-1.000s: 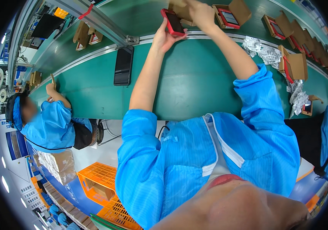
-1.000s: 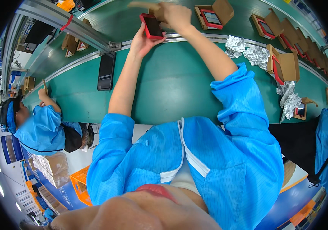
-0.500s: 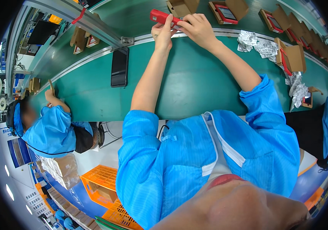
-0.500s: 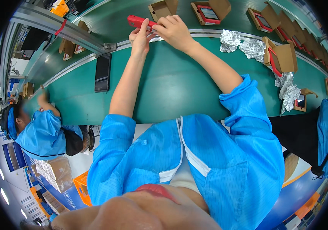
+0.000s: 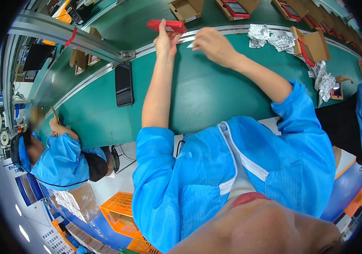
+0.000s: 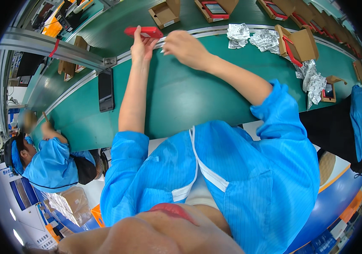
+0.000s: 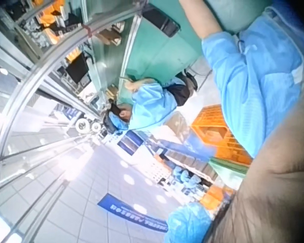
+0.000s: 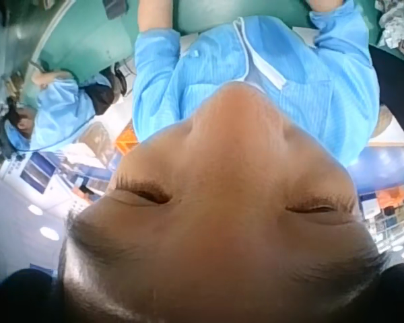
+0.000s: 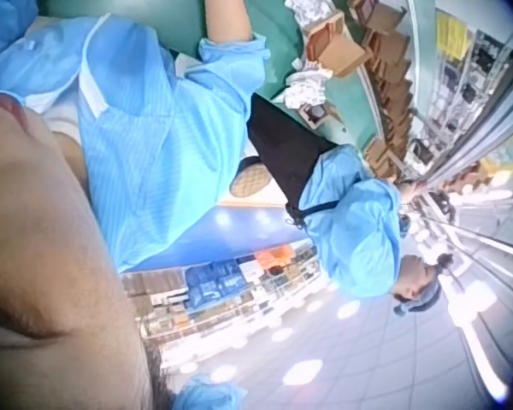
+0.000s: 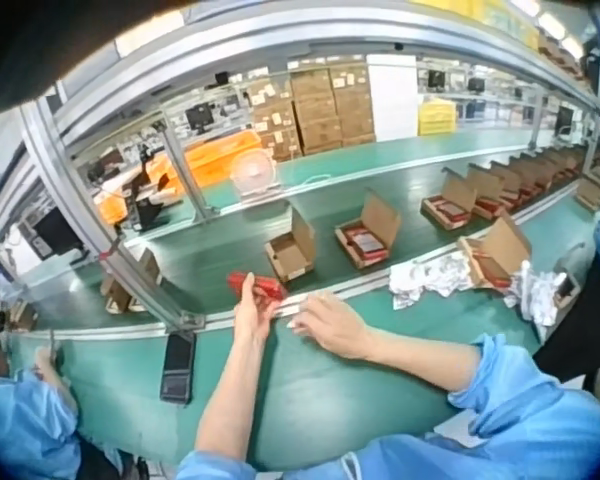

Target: Package electronic components into small cardboard boxes on a factory assembly line.

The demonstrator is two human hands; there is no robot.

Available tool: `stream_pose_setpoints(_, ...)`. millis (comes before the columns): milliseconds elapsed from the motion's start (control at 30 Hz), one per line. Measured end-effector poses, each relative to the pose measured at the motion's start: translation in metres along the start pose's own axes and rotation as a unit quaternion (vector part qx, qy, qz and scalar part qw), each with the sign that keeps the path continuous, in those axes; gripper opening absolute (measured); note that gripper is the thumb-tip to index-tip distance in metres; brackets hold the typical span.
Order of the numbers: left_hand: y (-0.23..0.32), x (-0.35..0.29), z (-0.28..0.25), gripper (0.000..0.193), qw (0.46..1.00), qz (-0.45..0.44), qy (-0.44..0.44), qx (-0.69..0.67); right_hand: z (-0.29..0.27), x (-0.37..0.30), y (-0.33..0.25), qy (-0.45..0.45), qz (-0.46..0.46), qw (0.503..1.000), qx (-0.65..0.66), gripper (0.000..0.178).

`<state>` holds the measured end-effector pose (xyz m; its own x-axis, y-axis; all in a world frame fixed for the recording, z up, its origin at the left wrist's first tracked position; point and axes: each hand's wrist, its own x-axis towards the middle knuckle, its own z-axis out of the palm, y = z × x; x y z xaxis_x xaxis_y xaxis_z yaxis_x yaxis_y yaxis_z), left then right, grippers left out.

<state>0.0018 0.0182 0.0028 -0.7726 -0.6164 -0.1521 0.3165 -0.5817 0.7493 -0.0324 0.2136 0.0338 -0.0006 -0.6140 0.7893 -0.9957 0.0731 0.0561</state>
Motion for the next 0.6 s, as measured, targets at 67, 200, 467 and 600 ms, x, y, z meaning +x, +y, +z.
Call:
stream_pose_setpoints(67, 0.009, -0.011, -0.003, 0.048, 1.000, -0.015, -0.016, -0.021, -0.029, -0.017, 0.013, 0.027, 0.205, 0.978, 0.028, 0.010)
stream_pose_setpoints(200, 0.011, -0.027, 0.007, 0.050, 0.981, -0.037, -0.180, -0.068, -0.091, -0.063, 0.064, -0.067, 0.411, 0.901, -0.119, 0.012)
stream_pose_setpoints(467, -0.003, -0.036, 0.021, 0.065, 0.956, -0.058, -0.282, -0.060, -0.065, -0.033, 0.045, 0.079, 0.247, 0.963, -0.075, 0.021)
stream_pose_setpoints(600, -0.012, -0.038, 0.027, 0.066, 0.957, -0.059, -0.280, -0.048, -0.026, -0.011, 0.006, -0.066, 0.538, 0.486, 0.685, 0.045)
